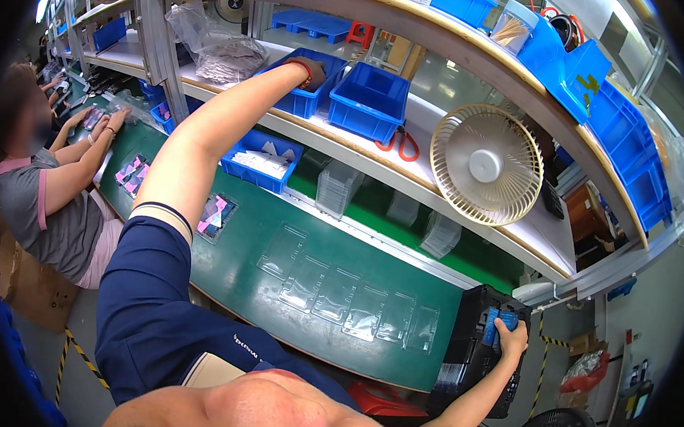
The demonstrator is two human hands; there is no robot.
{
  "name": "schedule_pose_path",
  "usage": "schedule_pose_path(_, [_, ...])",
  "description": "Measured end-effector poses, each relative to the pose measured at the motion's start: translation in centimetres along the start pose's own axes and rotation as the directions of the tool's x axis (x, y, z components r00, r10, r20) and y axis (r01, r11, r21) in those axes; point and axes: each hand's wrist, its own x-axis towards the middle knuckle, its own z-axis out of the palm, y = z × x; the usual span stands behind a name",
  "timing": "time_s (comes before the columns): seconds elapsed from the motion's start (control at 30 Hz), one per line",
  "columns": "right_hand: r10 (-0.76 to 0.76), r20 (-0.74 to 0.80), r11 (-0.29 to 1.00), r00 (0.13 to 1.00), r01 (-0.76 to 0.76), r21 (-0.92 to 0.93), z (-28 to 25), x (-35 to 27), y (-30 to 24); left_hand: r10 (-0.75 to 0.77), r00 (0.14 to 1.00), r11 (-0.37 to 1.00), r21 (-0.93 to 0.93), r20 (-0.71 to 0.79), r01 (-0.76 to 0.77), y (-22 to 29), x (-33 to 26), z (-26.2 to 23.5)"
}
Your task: The person is sorting small cards and placing them into clear plastic trays on an assembly line.
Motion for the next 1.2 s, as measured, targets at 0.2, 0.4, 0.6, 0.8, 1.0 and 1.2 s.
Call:
schedule_pose_path(0.2, [-0.107,-0.001,0.991,0.994,0.107,0.078,0.5,0.9,-3.4,-0.032,0.997,0.957,0.286,-0.067,0.050,-8.5,4.9,3.4])
schedule_pose_path(0.4, [-0.025,-0.012,0.998,1.000,0.024,-0.057,-1.7,-1.0,-2.1,-0.059,0.769,0.931,-0.314,-0.636,-0.188,-2.1,-10.5,-2.6])
schedule_pose_path(0.6, [-0.100,-0.176,0.987,0.979,0.119,0.104,-1.2,-1.1,-2.4,0.154,0.438,0.672,-0.231,-0.886,-0.703,-2.9,-22.8,8.4])
schedule_pose_path(0.8, [-0.059,0.007,0.998,0.998,0.059,0.002,-1.4,-3.4,-6.6,0.016,0.822,0.402,-0.749,-0.569,-0.526,0.6,-27.5,19.9])
schedule_pose_path(1.0, [-0.101,-0.043,0.990,0.994,0.096,-0.098,-1.1,-3.9,-7.6,0.101,0.771,0.409,-0.680,-0.629,-0.608,3.0,-28.2,24.3])
schedule_pose_path(1.2, [-0.063,0.063,0.998,0.996,0.063,0.000,-0.4,-2.0,-5.6,0.116,0.739,0.414,-0.644,-0.664,-0.643,3.2,-27.9,25.1])
